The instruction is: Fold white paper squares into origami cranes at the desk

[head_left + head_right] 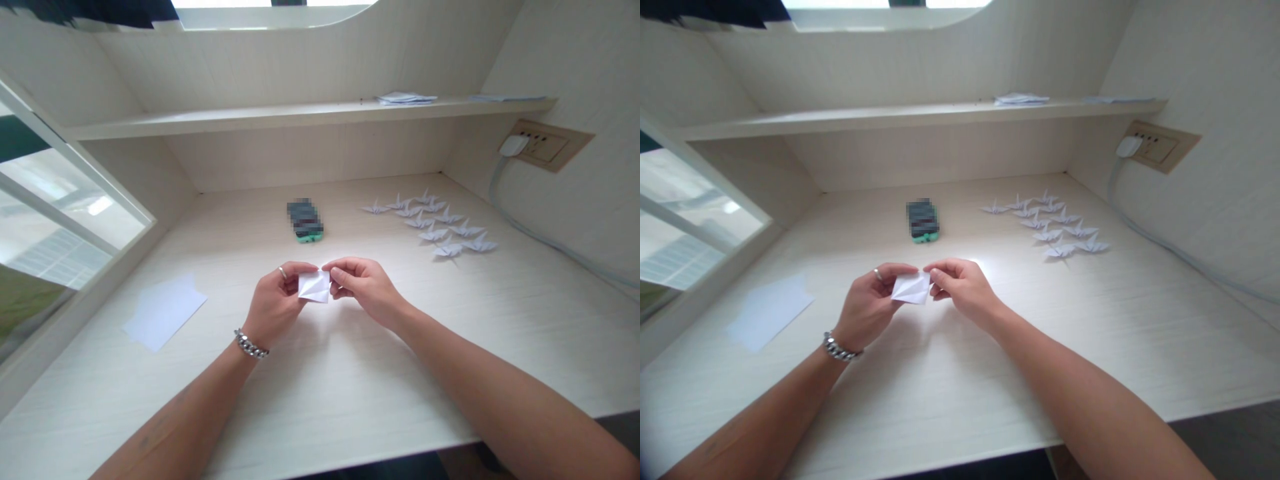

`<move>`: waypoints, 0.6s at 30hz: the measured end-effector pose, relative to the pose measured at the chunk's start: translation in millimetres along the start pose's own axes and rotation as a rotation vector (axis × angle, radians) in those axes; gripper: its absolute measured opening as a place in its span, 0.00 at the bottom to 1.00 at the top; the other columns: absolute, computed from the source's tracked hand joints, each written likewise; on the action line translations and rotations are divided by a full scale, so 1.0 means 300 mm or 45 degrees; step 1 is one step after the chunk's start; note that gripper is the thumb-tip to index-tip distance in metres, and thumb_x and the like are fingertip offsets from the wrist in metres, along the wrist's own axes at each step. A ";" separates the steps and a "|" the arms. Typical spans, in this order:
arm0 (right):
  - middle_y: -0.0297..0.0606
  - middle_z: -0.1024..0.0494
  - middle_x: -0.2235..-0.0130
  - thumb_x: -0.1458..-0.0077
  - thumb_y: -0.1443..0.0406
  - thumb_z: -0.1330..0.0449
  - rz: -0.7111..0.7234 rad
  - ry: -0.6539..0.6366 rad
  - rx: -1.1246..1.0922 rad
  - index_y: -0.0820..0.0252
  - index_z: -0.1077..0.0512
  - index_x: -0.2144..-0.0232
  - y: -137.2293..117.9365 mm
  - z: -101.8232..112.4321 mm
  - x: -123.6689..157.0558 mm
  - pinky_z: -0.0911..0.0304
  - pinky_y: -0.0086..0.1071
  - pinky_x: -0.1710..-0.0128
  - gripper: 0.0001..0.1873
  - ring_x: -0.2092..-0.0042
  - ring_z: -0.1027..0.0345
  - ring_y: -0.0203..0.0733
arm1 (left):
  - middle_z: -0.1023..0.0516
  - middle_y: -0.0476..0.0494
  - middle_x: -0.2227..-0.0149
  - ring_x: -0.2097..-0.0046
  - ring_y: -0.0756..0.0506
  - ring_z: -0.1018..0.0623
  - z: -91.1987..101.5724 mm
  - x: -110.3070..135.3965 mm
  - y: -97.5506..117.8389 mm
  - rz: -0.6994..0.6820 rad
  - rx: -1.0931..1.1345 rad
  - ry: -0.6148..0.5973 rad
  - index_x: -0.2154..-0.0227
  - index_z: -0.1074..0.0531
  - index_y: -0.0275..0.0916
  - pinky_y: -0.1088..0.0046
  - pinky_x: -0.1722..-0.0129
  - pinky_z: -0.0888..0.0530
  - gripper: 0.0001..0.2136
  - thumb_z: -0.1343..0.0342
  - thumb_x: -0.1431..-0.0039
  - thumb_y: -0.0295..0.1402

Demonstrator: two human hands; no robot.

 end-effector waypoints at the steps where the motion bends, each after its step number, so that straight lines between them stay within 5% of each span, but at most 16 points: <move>1: 0.33 0.25 0.76 0.54 0.58 0.33 -0.009 -0.015 -0.013 0.62 0.23 0.65 0.000 -0.001 0.001 0.33 0.32 0.69 0.16 0.73 0.32 0.33 | 0.19 0.42 0.64 0.64 0.46 0.20 0.002 0.000 0.003 -0.011 -0.021 0.016 0.64 0.25 0.35 0.74 0.65 0.23 0.12 0.34 0.54 0.28; 10: 0.34 0.24 0.73 0.55 0.59 0.32 -0.024 -0.058 0.056 0.61 0.22 0.65 0.001 -0.010 0.006 0.34 0.30 0.71 0.15 0.72 0.31 0.34 | 0.19 0.45 0.70 0.69 0.49 0.21 0.012 0.012 0.032 -0.108 -0.199 0.159 0.70 0.24 0.35 0.78 0.71 0.26 0.04 0.37 0.51 0.27; 18: 0.33 0.25 0.75 0.54 0.57 0.33 -0.051 -0.049 0.096 0.62 0.24 0.69 -0.013 -0.017 0.015 0.36 0.28 0.73 0.14 0.72 0.32 0.34 | 0.21 0.48 0.75 0.75 0.51 0.24 0.001 0.013 0.021 -0.012 -0.206 0.195 0.73 0.25 0.35 0.80 0.78 0.30 0.04 0.37 0.50 0.29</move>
Point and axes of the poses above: each hand's wrist, its own x-axis away from the middle knuckle, its own z-axis out of the back of the hand, y = z × x, the point moved 5 cm from there along -x, towards the middle knuckle
